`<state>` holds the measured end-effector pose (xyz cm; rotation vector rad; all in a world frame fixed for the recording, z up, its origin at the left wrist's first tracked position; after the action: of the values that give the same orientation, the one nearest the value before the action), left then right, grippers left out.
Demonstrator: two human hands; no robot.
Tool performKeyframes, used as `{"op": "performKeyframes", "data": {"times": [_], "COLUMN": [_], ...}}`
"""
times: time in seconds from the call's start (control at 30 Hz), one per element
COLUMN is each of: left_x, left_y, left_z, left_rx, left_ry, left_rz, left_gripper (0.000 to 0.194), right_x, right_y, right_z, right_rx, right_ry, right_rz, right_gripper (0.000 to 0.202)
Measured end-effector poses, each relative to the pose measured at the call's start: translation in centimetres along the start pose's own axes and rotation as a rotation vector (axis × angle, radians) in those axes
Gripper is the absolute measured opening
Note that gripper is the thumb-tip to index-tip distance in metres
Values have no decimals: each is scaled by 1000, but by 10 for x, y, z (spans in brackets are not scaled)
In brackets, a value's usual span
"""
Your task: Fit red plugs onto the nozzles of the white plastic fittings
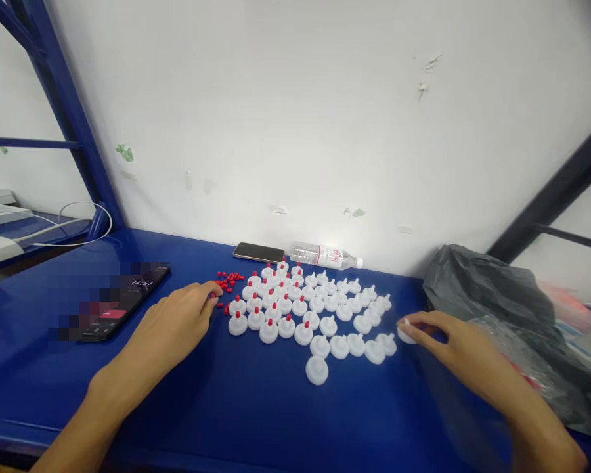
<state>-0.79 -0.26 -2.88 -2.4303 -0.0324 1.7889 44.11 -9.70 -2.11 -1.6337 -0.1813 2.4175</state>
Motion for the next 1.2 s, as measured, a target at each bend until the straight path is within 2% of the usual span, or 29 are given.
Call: {"op": "performKeyframes", "data": {"times": [0.1,0.2,0.3,0.4,0.5,0.63,0.73,0.8,0.83,0.93,1.03,1.1,1.13,1.2], "left_x": [-15,-12,6,25,30,12,4,2,1,-2,-8,-18,-24,-41], "left_y": [6,18,32,41,45,53,64,73,77,90,96,91,84,69], "left_z": [-15,-41,-64,-78,-83,-87,-92,-95,-98,-109,-114,-102,-89,-57], "left_rx": [15,149,224,257,273,284,252,251,278,441,537,463,384,215], "left_ry": [137,238,201,91,67,311,542,653,673,601,555,595,613,550], "left_rz": [-55,-35,36,108,166,180,268,302,296,201,92,18,-13,-146], "left_gripper": [39,37,37,34,24,17,22,28,30,31,36,45,50,53], "right_x": [11,17,12,-4,-17,-19,-1,13,18,23,16,2,-7,-24], "right_y": [0,1,2,3,5,13,26,37,41,52,57,55,53,42], "right_z": [1,12,21,28,44,90,144,178,191,216,218,201,187,146], "right_rx": [16,-27,-73,-107,-157,-258,-420,-547,-585,-709,-880,-919,-894,-690], "right_ry": [-31,-97,-98,-34,-1,-91,-245,-267,-267,-262,-180,-63,8,110], "right_rz": [109,148,98,-17,-116,-217,-141,-74,-58,-67,-152,-303,-401,-485], "right_gripper": [39,35,35,35,34,31,30,51,50,23,15,16,19,18]}}
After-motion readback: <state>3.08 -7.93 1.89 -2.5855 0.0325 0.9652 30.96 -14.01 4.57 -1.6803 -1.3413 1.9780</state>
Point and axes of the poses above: each hand's wrist, its own y-axis away from the middle knuckle, its own x-axis out of the palm, z = x × y, the point moved 7 cm from there along -y, towards the middle knuckle, and after that the axes turned 6 degrees about -x, right-handed, at the moved point
